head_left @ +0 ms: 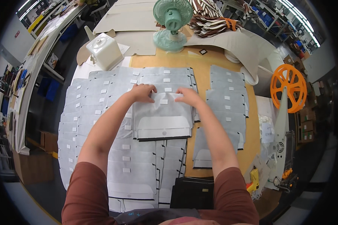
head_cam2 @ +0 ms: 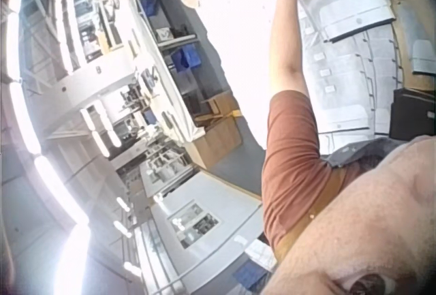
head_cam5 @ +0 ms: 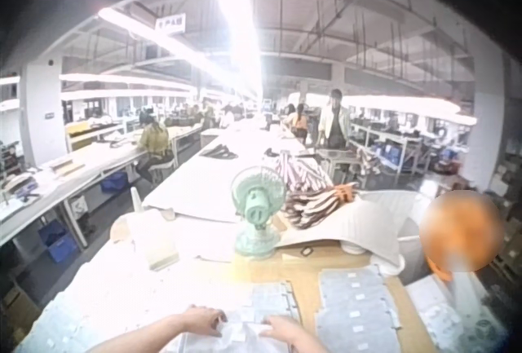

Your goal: The person assembles components by picking up light gray fabric pieces and black rectangular pads from a table. They use a yellow hot glue gun to apply adhesive to the fabric pieces and then attach the black pads. The person repeats this process, stacking the finished units on the table.

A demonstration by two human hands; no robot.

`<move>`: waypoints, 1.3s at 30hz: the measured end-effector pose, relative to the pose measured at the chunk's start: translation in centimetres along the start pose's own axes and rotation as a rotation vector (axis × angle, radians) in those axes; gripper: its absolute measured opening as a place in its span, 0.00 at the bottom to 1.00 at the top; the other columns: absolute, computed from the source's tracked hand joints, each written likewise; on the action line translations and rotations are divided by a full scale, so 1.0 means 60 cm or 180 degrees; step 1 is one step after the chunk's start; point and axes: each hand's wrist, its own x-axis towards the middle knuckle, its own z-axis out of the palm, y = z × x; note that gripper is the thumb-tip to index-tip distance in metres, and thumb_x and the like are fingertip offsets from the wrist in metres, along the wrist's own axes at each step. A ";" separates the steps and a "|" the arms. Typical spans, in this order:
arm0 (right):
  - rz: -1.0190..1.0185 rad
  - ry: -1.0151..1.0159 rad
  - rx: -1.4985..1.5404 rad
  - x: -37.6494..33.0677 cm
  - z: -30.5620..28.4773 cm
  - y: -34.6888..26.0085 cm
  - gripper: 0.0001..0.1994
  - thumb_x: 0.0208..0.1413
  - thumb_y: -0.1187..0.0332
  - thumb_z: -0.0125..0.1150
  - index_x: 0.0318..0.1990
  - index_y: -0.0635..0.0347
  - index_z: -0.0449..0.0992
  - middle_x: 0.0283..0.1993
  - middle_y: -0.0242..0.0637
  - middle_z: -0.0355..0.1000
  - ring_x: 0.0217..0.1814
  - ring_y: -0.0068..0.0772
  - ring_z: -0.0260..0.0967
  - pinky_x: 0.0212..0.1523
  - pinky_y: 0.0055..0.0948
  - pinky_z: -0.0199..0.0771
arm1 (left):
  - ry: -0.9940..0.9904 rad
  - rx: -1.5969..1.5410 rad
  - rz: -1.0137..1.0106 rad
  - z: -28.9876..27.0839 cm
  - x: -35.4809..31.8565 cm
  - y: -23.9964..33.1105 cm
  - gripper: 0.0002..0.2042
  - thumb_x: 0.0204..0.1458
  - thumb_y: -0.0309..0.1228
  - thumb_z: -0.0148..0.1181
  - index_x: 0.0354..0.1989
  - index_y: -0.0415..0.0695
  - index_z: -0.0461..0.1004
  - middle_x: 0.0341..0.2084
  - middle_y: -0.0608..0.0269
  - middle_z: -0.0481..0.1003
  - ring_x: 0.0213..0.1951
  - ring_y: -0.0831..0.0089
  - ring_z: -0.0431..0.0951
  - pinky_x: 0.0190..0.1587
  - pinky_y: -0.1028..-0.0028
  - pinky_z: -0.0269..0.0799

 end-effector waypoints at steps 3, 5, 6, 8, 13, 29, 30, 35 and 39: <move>0.0367 -0.0180 -0.0223 -0.012 -0.008 -0.027 0.18 0.50 0.57 0.70 0.44 0.57 0.82 0.43 0.44 0.80 0.49 0.45 0.76 0.47 0.40 0.74 | 0.1130 -0.0070 0.0162 0.028 -0.041 0.006 0.29 0.48 0.40 0.70 0.59 0.51 0.69 0.52 0.57 0.74 0.56 0.57 0.73 0.60 0.53 0.62; 0.0204 0.0224 -0.0316 -0.039 -0.016 -0.056 0.15 0.51 0.58 0.68 0.43 0.54 0.83 0.42 0.44 0.80 0.46 0.46 0.77 0.49 0.41 0.74 | 0.2090 -0.0572 0.0216 0.055 -0.081 0.020 0.28 0.51 0.39 0.68 0.60 0.48 0.68 0.53 0.56 0.73 0.56 0.59 0.72 0.59 0.59 0.64; 0.0108 0.0429 -0.0352 -0.056 -0.019 -0.075 0.13 0.52 0.58 0.68 0.42 0.52 0.84 0.41 0.43 0.81 0.45 0.47 0.78 0.51 0.41 0.74 | 0.2546 -0.1024 0.0212 0.068 -0.104 0.027 0.27 0.52 0.38 0.67 0.61 0.47 0.68 0.54 0.56 0.72 0.55 0.60 0.72 0.58 0.62 0.64; 0.0030 0.0577 -0.0416 -0.106 -0.038 -0.130 0.11 0.53 0.59 0.67 0.41 0.51 0.84 0.39 0.41 0.81 0.43 0.45 0.78 0.49 0.42 0.73 | 0.3146 -0.2030 -0.0188 0.103 -0.168 0.057 0.26 0.56 0.37 0.65 0.61 0.42 0.66 0.55 0.56 0.71 0.55 0.62 0.71 0.58 0.68 0.65; -0.1070 0.1277 -0.1289 -0.238 -0.039 -0.273 0.04 0.49 0.65 0.63 0.33 0.50 0.80 0.30 0.34 0.76 0.36 0.37 0.75 0.47 0.42 0.69 | 0.2028 -0.5611 -0.1297 0.167 -0.340 0.201 0.31 0.64 0.56 0.51 0.64 0.42 0.63 0.60 0.58 0.68 0.58 0.63 0.71 0.58 0.69 0.65; -0.2103 0.0927 -0.1417 -0.547 0.095 -0.487 0.15 0.50 0.63 0.65 0.46 0.54 0.76 0.34 0.31 0.69 0.39 0.31 0.70 0.62 0.48 0.65 | 0.2177 -0.6914 -0.1059 0.197 -0.570 0.285 0.14 0.64 0.31 0.57 0.54 0.38 0.70 0.45 0.55 0.78 0.44 0.64 0.81 0.46 0.65 0.81; -0.1998 0.0836 -0.1115 -0.558 0.079 -0.494 0.20 0.52 0.61 0.66 0.52 0.54 0.76 0.38 0.32 0.72 0.42 0.33 0.72 0.62 0.48 0.64 | 0.2256 -0.6867 -0.1055 0.190 -0.586 0.288 0.14 0.63 0.30 0.57 0.54 0.38 0.70 0.45 0.55 0.78 0.44 0.64 0.81 0.46 0.65 0.81; -0.0650 0.0538 0.1918 -0.571 0.072 -0.395 0.37 0.59 0.44 0.61 0.71 0.52 0.60 0.65 0.39 0.69 0.62 0.41 0.69 0.63 0.42 0.63 | 0.1748 -0.6718 -0.0513 0.143 -0.647 0.318 0.14 0.61 0.29 0.59 0.53 0.38 0.71 0.43 0.56 0.78 0.43 0.67 0.82 0.47 0.66 0.81; 0.0908 0.0308 0.3912 -0.579 0.150 -0.303 0.41 0.62 0.32 0.46 0.73 0.53 0.58 0.68 0.39 0.65 0.66 0.37 0.66 0.64 0.39 0.65 | 0.0711 -0.6428 0.0009 0.120 -0.683 0.318 0.17 0.58 0.28 0.62 0.54 0.37 0.70 0.44 0.57 0.79 0.43 0.70 0.82 0.47 0.68 0.81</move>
